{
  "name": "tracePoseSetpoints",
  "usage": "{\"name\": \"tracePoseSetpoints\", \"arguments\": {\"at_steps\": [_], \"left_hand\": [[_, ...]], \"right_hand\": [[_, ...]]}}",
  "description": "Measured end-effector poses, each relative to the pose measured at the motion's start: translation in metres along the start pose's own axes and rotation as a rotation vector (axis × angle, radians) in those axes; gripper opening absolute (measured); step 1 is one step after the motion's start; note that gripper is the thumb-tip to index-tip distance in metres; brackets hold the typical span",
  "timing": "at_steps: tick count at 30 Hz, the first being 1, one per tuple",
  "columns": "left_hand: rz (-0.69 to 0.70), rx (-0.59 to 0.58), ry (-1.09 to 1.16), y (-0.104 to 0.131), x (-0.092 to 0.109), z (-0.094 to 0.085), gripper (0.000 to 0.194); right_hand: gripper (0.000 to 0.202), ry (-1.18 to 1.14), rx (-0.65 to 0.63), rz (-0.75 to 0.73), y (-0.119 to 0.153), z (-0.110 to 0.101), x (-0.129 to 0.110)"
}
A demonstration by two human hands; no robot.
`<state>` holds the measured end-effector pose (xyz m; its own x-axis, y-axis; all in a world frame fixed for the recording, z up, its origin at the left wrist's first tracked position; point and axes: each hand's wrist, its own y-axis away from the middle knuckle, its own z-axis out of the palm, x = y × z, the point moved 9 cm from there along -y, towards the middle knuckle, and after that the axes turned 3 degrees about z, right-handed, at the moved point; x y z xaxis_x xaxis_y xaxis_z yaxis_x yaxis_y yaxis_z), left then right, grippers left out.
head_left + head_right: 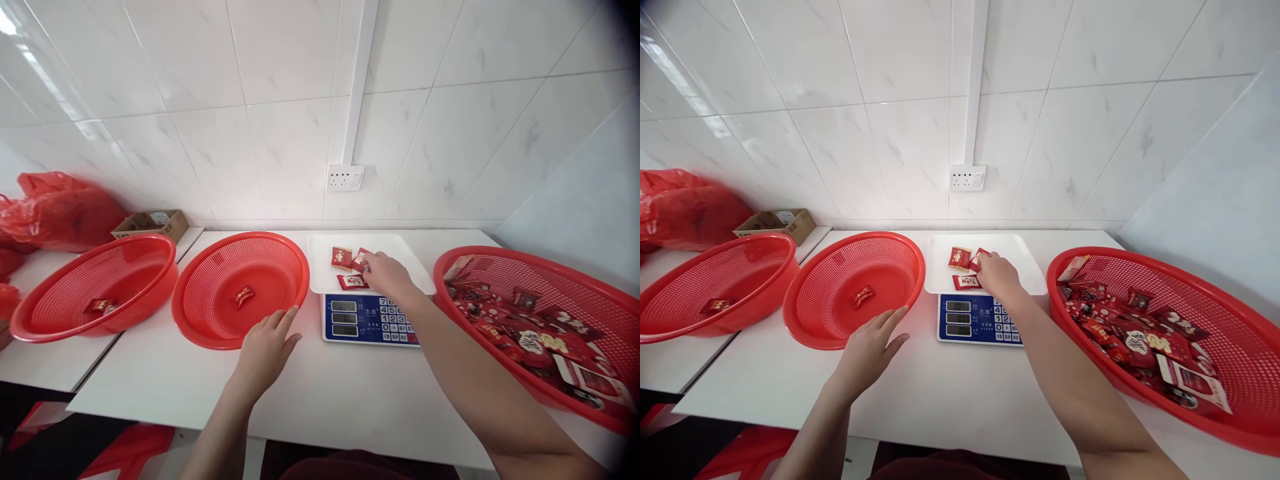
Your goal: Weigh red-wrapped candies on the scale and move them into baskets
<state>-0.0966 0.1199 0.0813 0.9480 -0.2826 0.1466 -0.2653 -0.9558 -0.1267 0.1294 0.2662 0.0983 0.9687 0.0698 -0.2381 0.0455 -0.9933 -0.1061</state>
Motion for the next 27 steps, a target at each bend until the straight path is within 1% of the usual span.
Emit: {"name": "tracePoseSetpoints", "arguments": {"at_steps": [2, 4, 6, 8, 11, 12, 13, 14, 15, 17, 19, 21, 23, 25, 27], "left_hand": [[0.005, -0.008, -0.009, -0.001, 0.002, 0.001, 0.042], [0.008, -0.014, -0.015, 0.0, 0.002, 0.002, 0.043], [0.012, -0.013, -0.02, 0.0, 0.002, 0.003, 0.043], [0.02, -0.002, -0.026, 0.001, 0.002, 0.003, 0.044], [0.039, 0.02, -0.03, 0.001, 0.003, 0.002, 0.043], [0.045, 0.025, -0.033, 0.002, 0.003, 0.001, 0.043], [0.05, 0.027, -0.038, 0.002, 0.003, 0.002, 0.043], [0.054, 0.026, -0.045, 0.002, 0.003, 0.002, 0.044], [0.057, 0.023, -0.054, 0.002, 0.003, 0.002, 0.044], [0.061, 0.012, -0.069, 0.002, 0.003, 0.003, 0.045], [0.064, -0.003, -0.076, 0.002, 0.002, 0.003, 0.045], [0.071, -0.019, -0.072, 0.0, 0.003, 0.004, 0.044], [0.082, -0.035, -0.066, -0.002, 0.005, 0.004, 0.044], [0.086, -0.058, -0.059, -0.004, 0.007, 0.005, 0.045], [0.084, -0.086, -0.047, -0.005, 0.007, 0.006, 0.045]], "right_hand": [[0.021, -0.049, 0.016, -0.003, -0.002, -0.007, -0.001], [0.022, -0.122, 0.04, -0.026, -0.001, -0.016, -0.011], [0.022, -0.214, 0.056, -0.085, 0.002, -0.022, -0.033], [0.02, -0.298, 0.056, -0.169, 0.007, -0.025, -0.061], [0.02, -0.414, 0.044, -0.329, 0.017, -0.028, -0.101], [0.022, -0.436, 0.038, -0.381, 0.02, -0.03, -0.108], [0.023, -0.442, 0.03, -0.419, 0.022, -0.031, -0.11], [0.024, -0.432, 0.016, -0.436, 0.023, -0.032, -0.106], [0.024, -0.405, -0.005, -0.426, 0.023, -0.032, -0.097], [0.027, -0.331, -0.071, -0.356, 0.022, -0.029, -0.068], [0.034, -0.265, -0.158, -0.294, 0.025, -0.021, -0.037], [0.042, -0.211, -0.235, -0.279, 0.032, -0.01, -0.015], [0.043, -0.184, -0.265, -0.302, 0.038, 0.001, -0.006], [0.039, -0.181, -0.246, -0.324, 0.041, 0.008, -0.003], [0.035, -0.185, -0.217, -0.314, 0.04, 0.01, -0.001]]}}
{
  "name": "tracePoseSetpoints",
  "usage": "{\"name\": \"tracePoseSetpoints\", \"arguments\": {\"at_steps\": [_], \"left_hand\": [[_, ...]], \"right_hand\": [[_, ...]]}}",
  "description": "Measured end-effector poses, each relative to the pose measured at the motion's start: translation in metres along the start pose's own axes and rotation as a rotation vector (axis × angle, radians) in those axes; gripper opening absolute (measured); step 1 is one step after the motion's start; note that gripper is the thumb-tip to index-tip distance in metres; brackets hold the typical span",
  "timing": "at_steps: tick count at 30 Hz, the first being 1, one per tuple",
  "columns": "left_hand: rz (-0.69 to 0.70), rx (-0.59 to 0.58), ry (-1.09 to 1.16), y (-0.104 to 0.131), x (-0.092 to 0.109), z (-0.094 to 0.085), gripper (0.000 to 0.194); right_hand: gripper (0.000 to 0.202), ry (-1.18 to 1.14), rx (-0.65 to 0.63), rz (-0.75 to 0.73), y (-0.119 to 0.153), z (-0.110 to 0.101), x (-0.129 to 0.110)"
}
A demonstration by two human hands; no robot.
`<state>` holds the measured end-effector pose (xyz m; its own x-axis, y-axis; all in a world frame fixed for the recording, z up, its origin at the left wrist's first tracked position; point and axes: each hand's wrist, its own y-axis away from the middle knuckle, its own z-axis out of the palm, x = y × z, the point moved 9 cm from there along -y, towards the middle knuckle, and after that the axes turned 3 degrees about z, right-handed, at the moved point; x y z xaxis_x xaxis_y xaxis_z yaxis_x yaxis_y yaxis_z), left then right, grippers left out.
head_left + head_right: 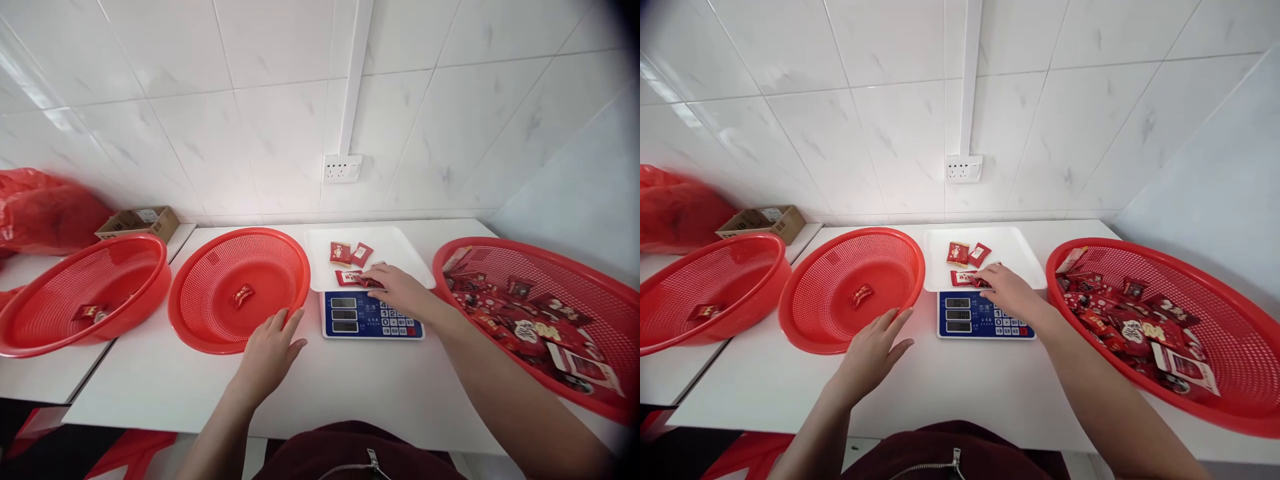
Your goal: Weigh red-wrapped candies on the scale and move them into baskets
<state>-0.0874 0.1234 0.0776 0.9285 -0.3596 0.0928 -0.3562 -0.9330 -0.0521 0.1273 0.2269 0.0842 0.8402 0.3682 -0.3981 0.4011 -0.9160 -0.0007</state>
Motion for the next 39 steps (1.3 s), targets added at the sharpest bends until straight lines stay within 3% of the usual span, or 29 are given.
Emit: {"name": "tracePoseSetpoints", "arguments": {"at_steps": [6, 9, 12, 14, 19, 25, 29, 32, 35, 37, 39], "left_hand": [[0.009, -0.051, 0.036, 0.001, 0.0, 0.002, 0.045], [0.01, -0.064, 0.041, 0.0, 0.0, 0.002, 0.045], [0.021, -0.082, 0.057, -0.003, 0.002, 0.001, 0.044], [0.03, -0.08, 0.073, -0.004, 0.003, 0.0, 0.044], [0.013, -0.061, 0.072, -0.004, 0.002, 0.002, 0.045], [0.048, -0.062, 0.052, -0.004, 0.009, 0.001, 0.049], [0.051, -0.057, 0.049, -0.005, 0.009, 0.0, 0.049], [0.037, -0.068, 0.045, -0.006, 0.009, 0.0, 0.047], [0.033, -0.08, 0.037, -0.01, 0.009, 0.002, 0.045], [0.037, -0.078, 0.026, -0.012, 0.009, 0.002, 0.045], [0.04, -0.079, 0.011, -0.015, 0.01, 0.002, 0.045]], "right_hand": [[0.029, -0.091, 0.036, 0.042, -0.007, -0.017, -0.003], [0.032, -0.283, 0.118, 0.023, -0.013, -0.033, -0.029], [0.046, -0.488, 0.112, -0.143, -0.025, -0.037, -0.069], [0.052, -0.417, 0.129, -0.178, -0.037, -0.035, -0.079], [0.048, 0.1, 0.136, 0.014, -0.073, -0.014, -0.043], [0.029, 0.181, 0.077, 0.061, -0.089, 0.002, -0.023], [0.033, 0.117, 0.191, 0.147, -0.084, -0.014, -0.035], [0.037, -0.191, 0.324, 0.001, -0.067, -0.032, -0.071], [0.05, -0.323, 0.192, -0.204, -0.052, -0.027, -0.103], [0.049, -0.235, 0.128, -0.171, -0.044, -0.021, -0.096], [0.046, -0.091, 0.081, -0.06, -0.038, -0.011, -0.071]]}}
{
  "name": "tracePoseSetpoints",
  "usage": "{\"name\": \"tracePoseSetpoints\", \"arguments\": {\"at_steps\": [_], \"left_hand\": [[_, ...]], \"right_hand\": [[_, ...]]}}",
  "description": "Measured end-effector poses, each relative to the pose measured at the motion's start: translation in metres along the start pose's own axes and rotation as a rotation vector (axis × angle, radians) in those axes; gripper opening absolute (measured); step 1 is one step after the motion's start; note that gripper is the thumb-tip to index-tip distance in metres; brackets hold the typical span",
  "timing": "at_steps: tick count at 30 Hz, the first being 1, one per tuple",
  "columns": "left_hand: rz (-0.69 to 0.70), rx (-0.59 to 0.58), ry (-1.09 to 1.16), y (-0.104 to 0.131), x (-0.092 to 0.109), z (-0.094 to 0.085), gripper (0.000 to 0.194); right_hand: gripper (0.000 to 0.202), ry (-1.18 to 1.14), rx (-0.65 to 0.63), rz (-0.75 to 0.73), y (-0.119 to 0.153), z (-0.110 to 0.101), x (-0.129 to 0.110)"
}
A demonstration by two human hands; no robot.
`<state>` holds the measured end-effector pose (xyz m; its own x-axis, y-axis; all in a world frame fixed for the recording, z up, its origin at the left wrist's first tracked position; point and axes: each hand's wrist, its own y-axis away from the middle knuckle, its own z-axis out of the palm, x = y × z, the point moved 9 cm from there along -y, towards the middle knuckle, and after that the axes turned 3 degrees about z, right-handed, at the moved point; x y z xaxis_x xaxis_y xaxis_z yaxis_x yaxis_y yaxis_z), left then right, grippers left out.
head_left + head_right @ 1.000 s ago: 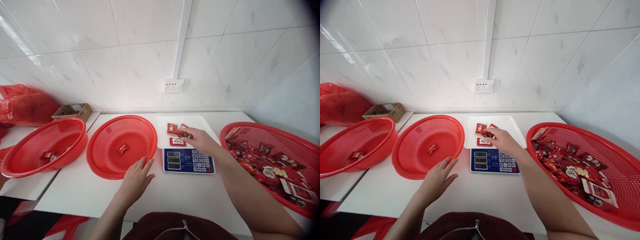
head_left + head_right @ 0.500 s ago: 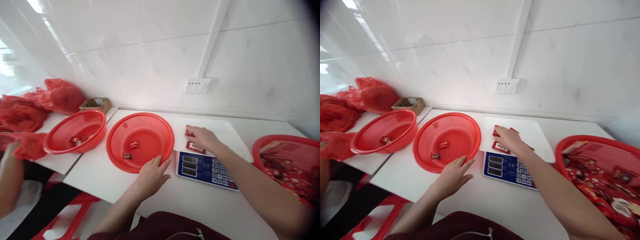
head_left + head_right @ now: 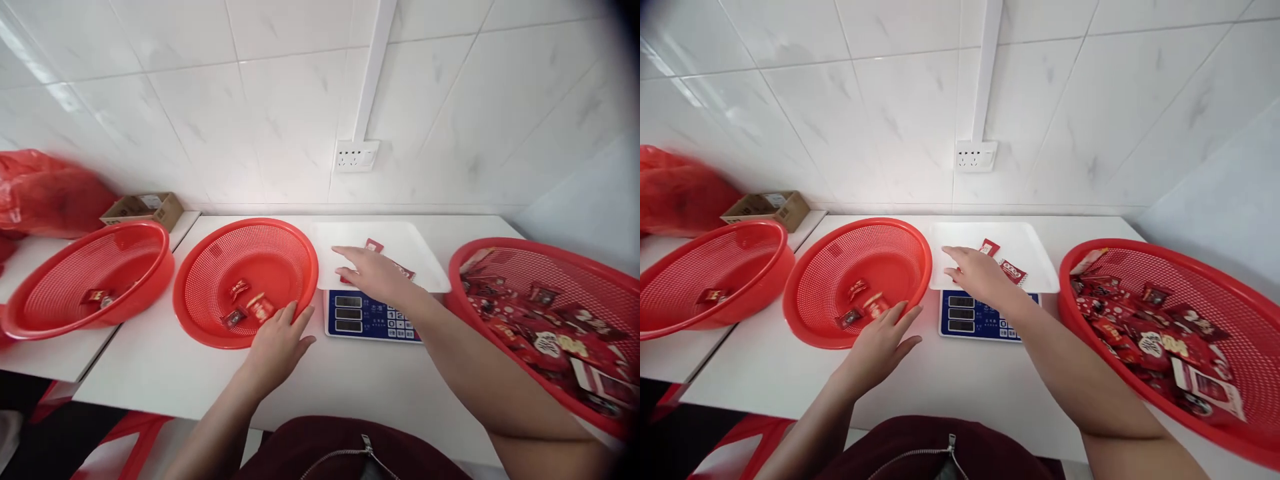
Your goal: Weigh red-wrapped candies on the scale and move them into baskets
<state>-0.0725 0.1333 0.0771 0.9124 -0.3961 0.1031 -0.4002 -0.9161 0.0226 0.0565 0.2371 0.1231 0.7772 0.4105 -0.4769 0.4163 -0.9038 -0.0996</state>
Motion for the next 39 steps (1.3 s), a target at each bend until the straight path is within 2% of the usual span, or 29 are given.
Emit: {"name": "tracePoseSetpoints", "arguments": {"at_steps": [3, 7, 9, 11, 13, 14, 16, 18, 21, 24, 26, 28, 33, 39], "left_hand": [[-0.001, -0.015, -0.014, -0.003, 0.001, 0.001, 0.046], [0.002, -0.018, -0.018, -0.006, 0.004, 0.0, 0.046], [0.004, -0.009, -0.026, -0.007, 0.005, 0.0, 0.046], [0.002, 0.0, -0.037, -0.007, 0.006, 0.0, 0.046], [-0.004, 0.019, -0.041, -0.007, 0.006, -0.001, 0.046], [-0.008, 0.031, -0.038, -0.007, 0.006, -0.002, 0.046], [-0.012, 0.051, -0.028, -0.007, 0.006, -0.003, 0.045], [-0.012, 0.047, -0.021, -0.007, 0.005, -0.002, 0.045], [-0.022, 0.028, -0.016, -0.008, 0.005, 0.0, 0.044], [-0.038, 0.033, -0.014, -0.011, 0.004, -0.001, 0.043], [-0.042, 0.032, -0.018, -0.014, 0.005, -0.001, 0.044], [-0.045, 0.023, -0.022, -0.015, 0.006, 0.0, 0.045], [-0.052, -0.002, -0.023, -0.014, 0.008, 0.001, 0.046], [-0.053, 0.027, -0.034, -0.011, 0.008, -0.001, 0.045]], "right_hand": [[0.042, 0.132, -0.087, 0.064, 0.013, 0.012, 0.034], [0.034, 0.103, -0.119, 0.034, 0.02, 0.018, 0.042], [0.03, 0.046, -0.073, 0.057, 0.018, 0.011, 0.033], [0.031, -0.101, 0.019, 0.052, 0.013, 0.0, 0.013], [0.038, -0.307, 0.058, -0.057, 0.008, -0.007, -0.017], [0.043, -0.381, 0.038, -0.141, 0.006, -0.007, -0.033], [0.051, -0.401, 0.005, -0.257, 0.003, -0.007, -0.05], [0.053, -0.22, 0.03, -0.198, -0.004, -0.006, -0.036], [0.052, 0.184, 0.041, 0.117, -0.013, -0.006, 0.029], [0.041, 0.268, 0.031, 0.241, -0.016, -0.007, 0.079], [0.033, 0.256, 0.031, 0.254, -0.018, -0.005, 0.095], [0.03, 0.243, 0.039, 0.255, -0.02, -0.002, 0.099], [0.024, 0.169, 0.066, 0.241, -0.028, 0.003, 0.089], [0.01, 0.053, 0.121, 0.231, -0.03, 0.002, 0.082]]}}
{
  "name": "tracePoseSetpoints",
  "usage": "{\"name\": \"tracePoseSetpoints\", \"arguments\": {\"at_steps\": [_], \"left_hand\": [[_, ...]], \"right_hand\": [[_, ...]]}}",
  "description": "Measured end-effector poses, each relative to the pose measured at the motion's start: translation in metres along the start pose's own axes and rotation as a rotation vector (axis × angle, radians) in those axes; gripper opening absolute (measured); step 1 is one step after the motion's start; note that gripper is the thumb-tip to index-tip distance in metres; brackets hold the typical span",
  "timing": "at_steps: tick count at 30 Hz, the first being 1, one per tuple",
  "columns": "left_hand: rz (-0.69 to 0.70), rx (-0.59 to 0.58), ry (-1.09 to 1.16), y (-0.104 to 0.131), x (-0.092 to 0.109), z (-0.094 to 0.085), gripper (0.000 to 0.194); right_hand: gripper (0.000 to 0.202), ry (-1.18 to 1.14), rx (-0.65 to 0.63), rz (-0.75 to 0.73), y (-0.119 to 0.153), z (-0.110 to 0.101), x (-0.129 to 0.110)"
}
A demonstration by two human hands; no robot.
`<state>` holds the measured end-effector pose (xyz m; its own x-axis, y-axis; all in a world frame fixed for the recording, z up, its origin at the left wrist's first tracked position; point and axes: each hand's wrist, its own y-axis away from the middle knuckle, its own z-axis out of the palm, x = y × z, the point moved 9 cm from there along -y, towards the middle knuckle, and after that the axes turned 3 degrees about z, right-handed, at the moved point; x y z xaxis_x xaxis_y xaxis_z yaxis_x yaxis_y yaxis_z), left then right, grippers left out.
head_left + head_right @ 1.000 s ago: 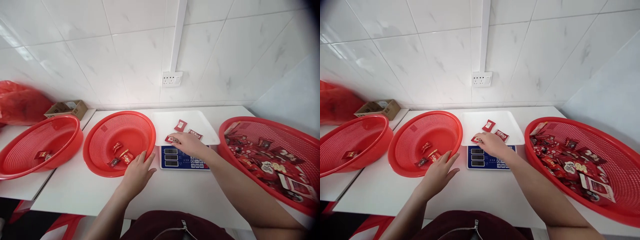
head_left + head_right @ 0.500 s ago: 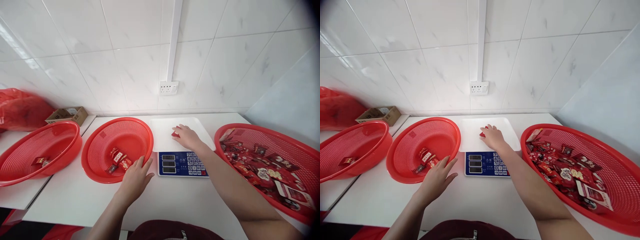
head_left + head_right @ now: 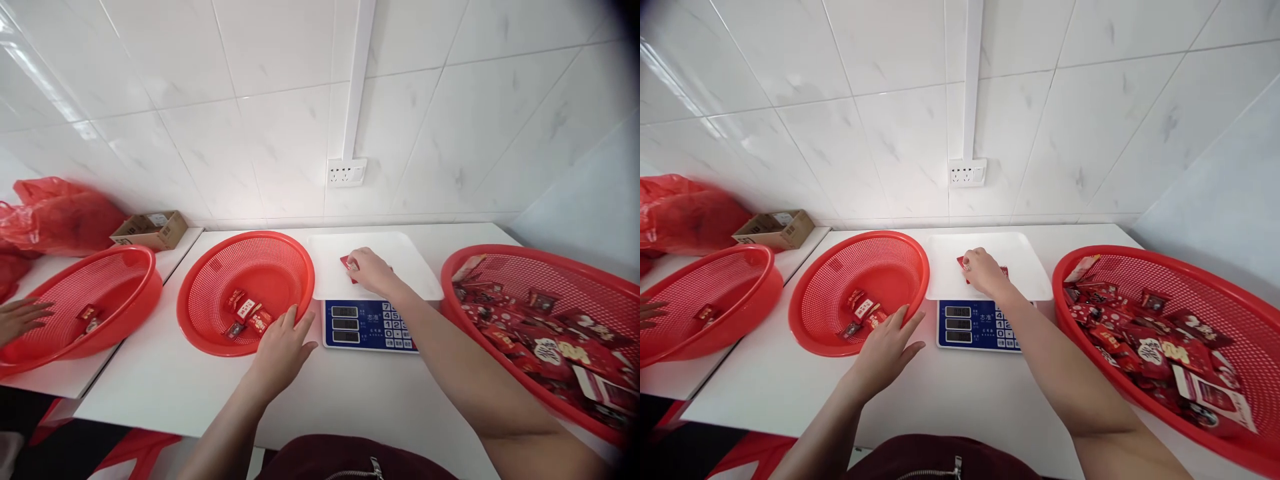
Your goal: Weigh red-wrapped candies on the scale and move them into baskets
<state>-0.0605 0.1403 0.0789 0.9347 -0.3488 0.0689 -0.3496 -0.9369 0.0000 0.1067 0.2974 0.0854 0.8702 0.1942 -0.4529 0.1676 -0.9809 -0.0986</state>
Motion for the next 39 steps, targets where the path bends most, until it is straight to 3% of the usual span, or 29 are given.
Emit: {"name": "tracePoseSetpoints", "arguments": {"at_steps": [3, 5, 8, 10, 12, 15, 17, 20, 22, 25, 28, 30, 32, 34, 37, 39], "left_hand": [[0.004, 0.011, -0.007, 0.0, 0.0, 0.0, 0.044], [0.006, 0.019, -0.01, 0.0, 0.0, 0.001, 0.044], [0.006, 0.029, -0.012, -0.001, -0.001, 0.001, 0.044], [0.008, 0.03, -0.017, -0.001, -0.001, 0.0, 0.045], [0.016, 0.025, -0.025, -0.001, 0.0, 0.0, 0.044], [0.017, 0.01, -0.037, -0.001, 0.0, 0.001, 0.045], [0.013, 0.004, -0.043, -0.002, 0.0, 0.001, 0.045], [0.015, 0.005, -0.062, -0.004, 0.0, 0.002, 0.046], [0.027, 0.014, -0.083, -0.004, -0.001, 0.004, 0.046], [0.031, 0.046, -0.106, -0.005, -0.005, 0.005, 0.045], [-0.009, 0.087, -0.088, -0.008, -0.015, 0.003, 0.043], [-0.028, 0.09, -0.055, -0.011, -0.023, 0.004, 0.044], [-0.044, 0.067, -0.012, -0.014, -0.032, 0.008, 0.045], [-0.047, 0.037, 0.043, -0.015, -0.041, 0.015, 0.047], [-0.011, 0.033, 0.109, -0.017, -0.05, 0.023, 0.051], [0.02, 0.061, 0.131, -0.018, -0.052, 0.024, 0.053]], "right_hand": [[0.019, -0.07, 0.059, -0.021, 0.007, -0.005, -0.022], [0.02, -0.149, 0.07, -0.095, 0.016, -0.008, -0.05], [0.036, -0.296, -0.018, -0.323, 0.034, -0.01, -0.099], [0.046, -0.246, -0.063, -0.388, 0.043, -0.011, -0.108], [0.047, -0.073, -0.045, -0.284, 0.044, -0.014, -0.084], [0.042, 0.114, 0.01, -0.01, 0.044, -0.024, -0.016], [0.035, 0.127, 0.015, 0.083, 0.046, -0.027, 0.019], [0.029, 0.073, 0.024, 0.107, 0.048, -0.025, 0.035], [0.03, 0.011, 0.042, 0.077, 0.048, -0.024, 0.02], [0.036, -0.094, 0.051, -0.016, 0.051, -0.025, -0.025], [0.051, -0.348, -0.049, -0.339, 0.063, -0.029, -0.08], [0.054, -0.337, -0.043, -0.386, 0.072, -0.04, -0.084], [0.051, -0.265, -0.003, -0.318, 0.084, -0.054, -0.062], [0.049, -0.197, 0.038, -0.197, 0.098, -0.07, -0.023], [0.047, -0.056, 0.097, 0.056, 0.12, -0.097, 0.059], [0.049, 0.08, 0.025, 0.226, 0.131, -0.105, 0.116]]}}
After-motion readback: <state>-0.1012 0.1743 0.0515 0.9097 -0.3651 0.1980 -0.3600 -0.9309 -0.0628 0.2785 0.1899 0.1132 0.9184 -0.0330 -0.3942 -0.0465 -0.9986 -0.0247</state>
